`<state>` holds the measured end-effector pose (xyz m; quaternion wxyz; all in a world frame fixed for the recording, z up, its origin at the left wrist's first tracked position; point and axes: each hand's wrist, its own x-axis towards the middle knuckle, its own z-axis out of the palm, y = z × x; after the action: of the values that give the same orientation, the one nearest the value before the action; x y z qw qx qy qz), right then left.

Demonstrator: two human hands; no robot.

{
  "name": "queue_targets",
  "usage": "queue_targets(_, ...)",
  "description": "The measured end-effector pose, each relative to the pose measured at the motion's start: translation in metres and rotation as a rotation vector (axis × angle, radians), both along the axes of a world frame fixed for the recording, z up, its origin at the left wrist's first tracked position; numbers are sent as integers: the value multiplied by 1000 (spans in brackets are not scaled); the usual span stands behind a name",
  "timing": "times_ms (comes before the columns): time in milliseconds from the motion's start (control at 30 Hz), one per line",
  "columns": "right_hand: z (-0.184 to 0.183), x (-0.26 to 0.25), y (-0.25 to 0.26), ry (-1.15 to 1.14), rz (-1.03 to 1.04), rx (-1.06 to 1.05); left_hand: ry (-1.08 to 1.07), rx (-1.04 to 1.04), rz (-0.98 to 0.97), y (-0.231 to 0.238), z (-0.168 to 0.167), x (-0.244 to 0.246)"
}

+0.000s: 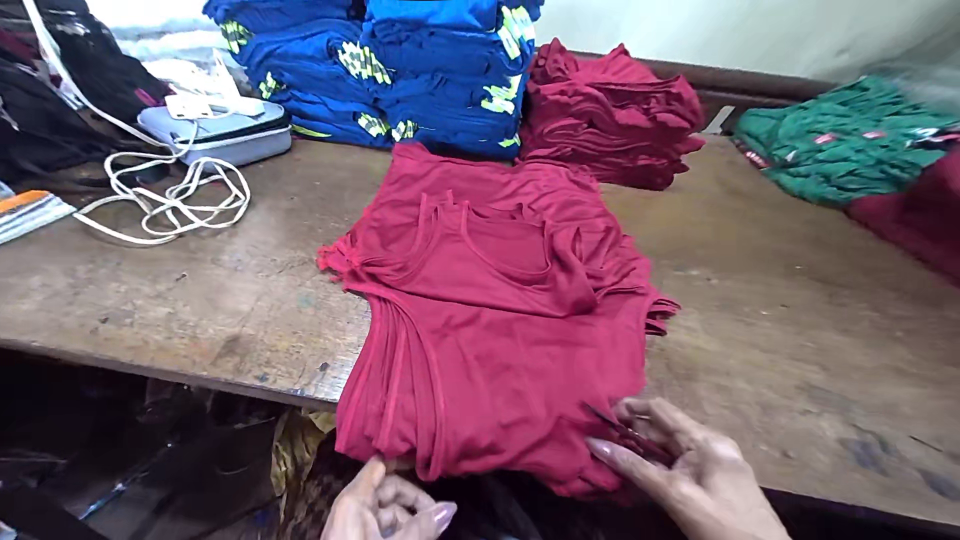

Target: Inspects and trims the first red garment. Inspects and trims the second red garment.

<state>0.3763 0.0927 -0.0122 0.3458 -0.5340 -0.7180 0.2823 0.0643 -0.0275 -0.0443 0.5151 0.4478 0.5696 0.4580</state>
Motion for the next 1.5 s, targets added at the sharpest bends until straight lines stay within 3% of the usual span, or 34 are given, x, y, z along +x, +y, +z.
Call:
queue_targets(67,5,-1,-4,49,28,29,-32,7,85,7,-8,8)
queue_targets(200,33,33,-21,277,176,-169,-90,68,162,18,-22,9)
queue_targets(300,21,62,-33,98,120,-276,-244,70,192,14,-30,7)
queue_targets(400,4,66,-46,-30,50,-173,-306,190,193,4,-35,12)
queue_targets(533,1,22,-67,198,222,-148,-363,159,107,5,-36,34)
queue_targets(667,-10,-29,-74,23,337,15,-449,135,109,11,-34,45)
queue_targets(800,-6,-49,-72,-7,331,34,-479,77,174,-9,-3,37)
queue_targets(933,-7,-56,-76,147,375,23,-72,392,303,-22,12,29)
queue_targets(1067,-13,-68,-82,74,439,46,260,682,279,-18,6,15)
queue_targets(1133,-15,-70,-85,109,472,20,319,743,199,-16,6,9)
queue_targets(1233,-15,-67,-86,220,486,-66,166,640,133,-14,9,7)
queue_targets(1333,-14,-65,-88,269,490,-120,-35,547,242,-8,11,13)
queue_targets(1500,-10,-64,-89,340,532,-254,-77,408,253,-3,17,7)
